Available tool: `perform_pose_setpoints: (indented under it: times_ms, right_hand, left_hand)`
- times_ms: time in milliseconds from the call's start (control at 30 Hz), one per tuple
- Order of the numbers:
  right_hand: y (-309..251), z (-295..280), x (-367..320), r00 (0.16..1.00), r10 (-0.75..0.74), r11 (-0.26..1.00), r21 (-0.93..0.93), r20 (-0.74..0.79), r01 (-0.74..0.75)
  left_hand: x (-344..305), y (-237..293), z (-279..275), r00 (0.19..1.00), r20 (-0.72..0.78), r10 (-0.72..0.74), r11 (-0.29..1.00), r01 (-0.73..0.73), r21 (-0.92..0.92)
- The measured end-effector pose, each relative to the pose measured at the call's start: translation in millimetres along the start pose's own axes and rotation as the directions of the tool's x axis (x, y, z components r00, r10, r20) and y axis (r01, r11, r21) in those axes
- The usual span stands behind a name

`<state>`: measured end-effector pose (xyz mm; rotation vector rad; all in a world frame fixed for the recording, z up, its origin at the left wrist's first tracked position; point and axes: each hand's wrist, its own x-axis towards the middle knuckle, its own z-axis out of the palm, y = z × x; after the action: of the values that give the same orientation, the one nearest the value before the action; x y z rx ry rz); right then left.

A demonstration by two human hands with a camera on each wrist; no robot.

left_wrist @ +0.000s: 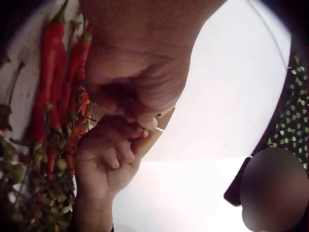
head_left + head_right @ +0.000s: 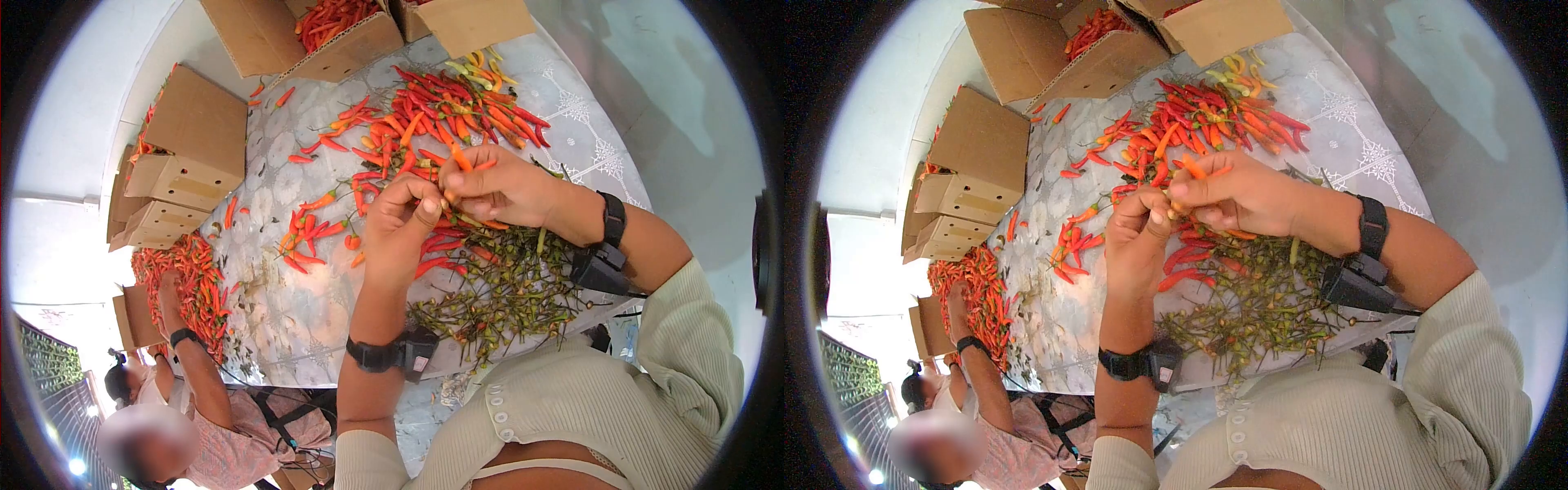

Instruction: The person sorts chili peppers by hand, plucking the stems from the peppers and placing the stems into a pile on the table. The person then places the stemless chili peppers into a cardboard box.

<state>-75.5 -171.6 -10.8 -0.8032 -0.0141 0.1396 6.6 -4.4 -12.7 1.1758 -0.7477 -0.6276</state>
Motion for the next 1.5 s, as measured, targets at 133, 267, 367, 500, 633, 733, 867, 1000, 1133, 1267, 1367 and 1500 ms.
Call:
perform_pose_setpoints:
  times_ms: [133,267,367,500,633,733,867,1000,1133,1267,1367,1500]
  right_hand:
    - [-11,-15,4,0.992,-0.051,0.974,0.214,-0.115,0.075]
    - [-15,-21,7,0.969,-0.07,0.956,0.26,-0.235,0.132]
    - [-10,-26,8,0.979,-0.038,0.973,0.217,-0.198,0.082]
    - [-8,-25,9,0.966,-0.067,0.977,0.182,-0.249,0.114]
    - [-11,-12,8,0.93,-0.068,0.988,0.104,-0.361,0.113]
    - [-11,-12,7,0.933,-0.083,0.987,0.097,-0.349,0.124]
    - [-8,-12,7,0.95,-0.113,0.993,-0.008,-0.29,0.116]
    - [0,-4,0,0.99,-0.118,0.973,-0.208,-0.07,0.101]
    - [2,-1,1,0.991,-0.125,0.964,-0.242,-0.055,0.108]
    - [1,0,1,0.983,-0.127,0.945,-0.318,-0.134,0.079]
    - [6,1,4,0.969,-0.222,0.894,-0.42,-0.11,0.157]
    - [0,4,0,0.981,-0.144,0.892,-0.447,-0.131,0.071]
  left_hand:
    - [1,4,2,1.0,-0.023,0.008,0.994,-0.006,0.107]
    - [6,5,6,0.937,0.21,0.278,0.488,-0.327,0.81]
    - [4,7,15,0.941,0.263,0.212,0.322,-0.321,0.891]
    - [3,12,13,0.954,0.27,0.132,0.333,-0.299,0.894]
    - [3,7,9,0.964,0.216,0.157,0.447,-0.264,0.855]
    - [4,7,4,0.956,0.148,0.253,0.658,-0.282,0.699]
    - [3,3,-2,0.961,-0.116,0.251,0.9,-0.188,0.393]
    - [3,0,-1,0.953,-0.2,0.229,0.932,-0.155,0.329]
    - [2,0,8,0.954,-0.204,0.218,0.934,-0.144,0.326]
    - [2,-3,1,0.953,-0.106,0.282,0.784,-0.166,0.598]
    - [1,-6,0,0.942,-0.107,0.319,0.759,-0.186,0.624]
    - [1,-2,3,0.952,-0.131,0.278,0.812,-0.16,0.562]
